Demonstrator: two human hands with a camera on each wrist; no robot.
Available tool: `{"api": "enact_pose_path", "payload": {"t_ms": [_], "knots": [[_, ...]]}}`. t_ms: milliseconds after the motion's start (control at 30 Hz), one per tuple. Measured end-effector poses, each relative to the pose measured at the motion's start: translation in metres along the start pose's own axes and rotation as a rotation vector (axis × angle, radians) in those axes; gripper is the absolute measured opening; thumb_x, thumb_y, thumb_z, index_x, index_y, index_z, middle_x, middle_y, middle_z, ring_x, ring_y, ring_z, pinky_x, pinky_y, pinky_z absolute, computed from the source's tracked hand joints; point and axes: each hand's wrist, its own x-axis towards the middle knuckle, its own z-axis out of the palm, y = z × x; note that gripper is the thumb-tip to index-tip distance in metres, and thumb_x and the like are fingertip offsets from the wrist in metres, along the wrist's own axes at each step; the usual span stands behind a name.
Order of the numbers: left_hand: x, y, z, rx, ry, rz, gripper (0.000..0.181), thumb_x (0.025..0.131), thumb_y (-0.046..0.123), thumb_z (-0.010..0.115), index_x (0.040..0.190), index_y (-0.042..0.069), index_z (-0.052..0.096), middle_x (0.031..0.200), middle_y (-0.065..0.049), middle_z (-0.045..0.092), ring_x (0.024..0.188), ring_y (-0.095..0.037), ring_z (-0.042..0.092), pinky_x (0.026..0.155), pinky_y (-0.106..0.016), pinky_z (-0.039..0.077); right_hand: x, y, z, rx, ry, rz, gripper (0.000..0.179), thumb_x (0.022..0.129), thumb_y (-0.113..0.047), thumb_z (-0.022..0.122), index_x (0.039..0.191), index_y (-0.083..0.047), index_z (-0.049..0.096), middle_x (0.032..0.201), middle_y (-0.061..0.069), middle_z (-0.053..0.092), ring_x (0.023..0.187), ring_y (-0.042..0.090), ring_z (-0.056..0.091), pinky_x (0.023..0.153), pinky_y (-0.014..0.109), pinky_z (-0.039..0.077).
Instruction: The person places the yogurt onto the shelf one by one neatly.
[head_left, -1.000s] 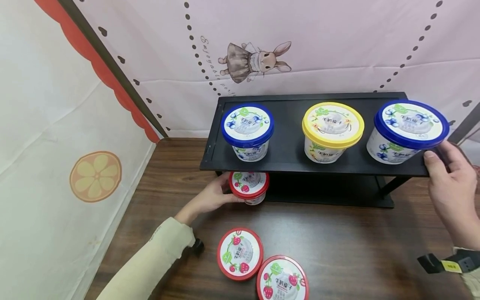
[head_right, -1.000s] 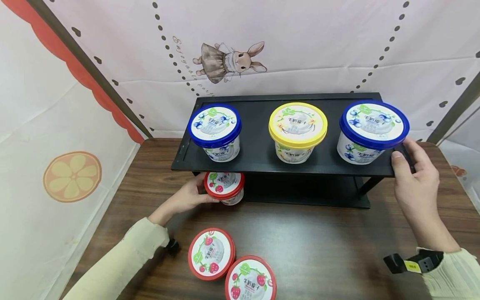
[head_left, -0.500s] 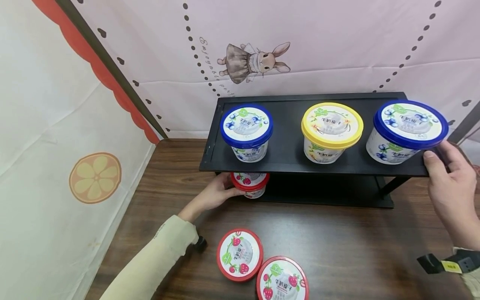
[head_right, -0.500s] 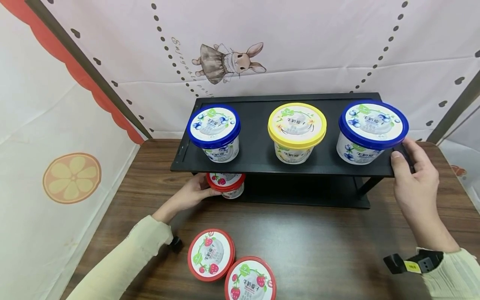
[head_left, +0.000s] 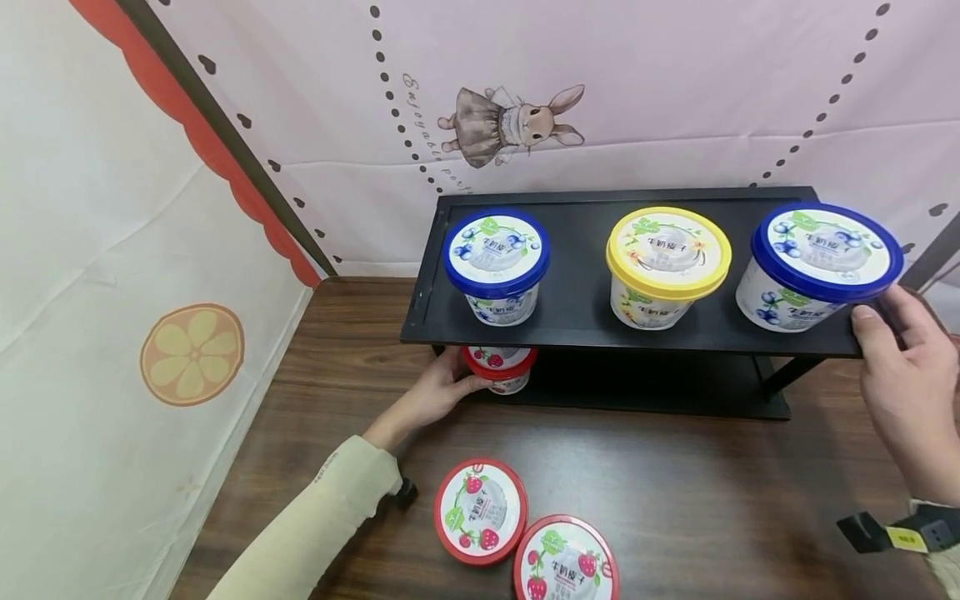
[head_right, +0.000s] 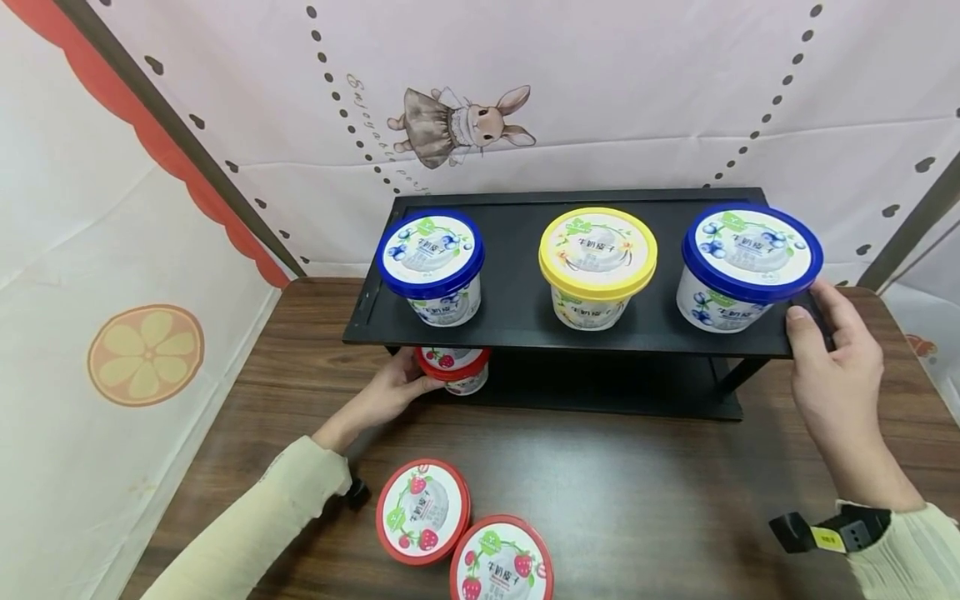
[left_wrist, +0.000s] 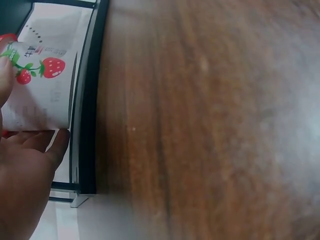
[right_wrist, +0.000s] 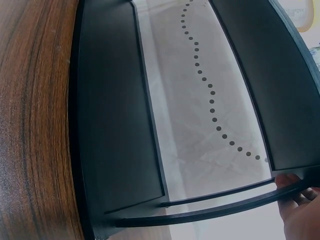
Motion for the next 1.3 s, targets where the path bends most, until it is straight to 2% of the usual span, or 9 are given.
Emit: {"api": "enact_pose_path", "payload": {"t_ms": [100,167,433,600,767,967,1200,1300], "knots": [[0.000,-0.004,0.001,0.003,0.011,0.024,0.065,0.096,0.013,0.064,0.150,0.010,0.027,0.138,-0.013,0.050,0.128,-0.025,0.048,0.103,-0.040,0.041,0.000,0.000,0.000,0.000,0.002,0.002,0.045,0.107,-0.017,0.037,0.152,-0.022,0.037,0.151,0.002,0.040,0.135,0.010,0.035,0.106,0.016,0.027],[0.003,-0.013,0.001,0.001,0.016,0.023,0.065,0.096,0.013,0.064,0.150,0.013,0.028,0.138,-0.011,0.051,0.127,-0.022,0.049,0.102,-0.038,0.041,-0.001,0.000,-0.001,-0.007,0.004,0.012,0.045,0.107,-0.017,0.038,0.152,-0.023,0.038,0.151,0.002,0.041,0.132,0.010,0.037,0.105,0.016,0.028],[0.005,-0.014,0.002,0.013,0.019,-0.008,0.067,0.096,0.007,0.063,0.152,0.010,0.026,0.143,-0.016,0.045,0.132,-0.028,0.044,0.105,-0.043,0.037,0.000,0.001,0.000,-0.004,0.014,-0.001,0.045,0.107,-0.016,0.038,0.151,-0.022,0.039,0.150,0.003,0.042,0.131,0.010,0.038,0.104,0.016,0.030],[0.006,-0.015,0.003,0.028,0.028,-0.017,0.065,0.097,0.012,0.063,0.151,0.014,0.027,0.143,-0.012,0.046,0.133,-0.024,0.043,0.106,-0.038,0.037,0.000,0.002,-0.001,-0.007,0.010,0.003,0.045,0.107,-0.017,0.038,0.152,-0.022,0.038,0.150,0.002,0.041,0.130,0.010,0.038,0.103,0.015,0.030],[0.007,-0.017,0.003,0.038,0.033,0.000,0.064,0.097,0.015,0.063,0.151,0.018,0.029,0.143,-0.010,0.046,0.132,-0.024,0.043,0.105,-0.039,0.038,0.001,0.003,-0.001,-0.002,0.010,-0.002,0.045,0.107,-0.016,0.039,0.151,-0.022,0.038,0.150,0.003,0.042,0.128,0.009,0.039,0.102,0.013,0.031],[0.007,-0.019,0.003,0.027,0.029,0.014,0.064,0.098,0.015,0.061,0.152,0.016,0.027,0.145,-0.010,0.045,0.133,-0.024,0.043,0.106,-0.039,0.037,0.001,0.003,-0.001,-0.002,0.012,-0.003,0.045,0.107,-0.017,0.039,0.151,-0.022,0.039,0.149,0.003,0.043,0.126,0.009,0.040,0.100,0.012,0.032],[0.006,-0.018,0.003,0.004,0.016,-0.019,0.064,0.101,0.009,0.054,0.155,0.010,0.020,0.150,-0.018,0.038,0.137,-0.029,0.037,0.108,-0.041,0.033,0.000,0.004,-0.001,-0.009,0.008,-0.003,0.045,0.107,-0.018,0.039,0.151,-0.022,0.038,0.148,0.003,0.043,0.124,0.009,0.040,0.099,0.011,0.033],[0.006,-0.014,0.003,0.014,0.014,-0.033,0.063,0.102,0.008,0.052,0.155,0.006,0.018,0.151,-0.020,0.035,0.138,-0.031,0.034,0.109,-0.042,0.032,0.000,0.003,-0.001,0.000,0.009,-0.014,0.045,0.107,-0.017,0.039,0.151,-0.021,0.039,0.149,0.003,0.043,0.126,0.009,0.040,0.100,0.012,0.032]]}}
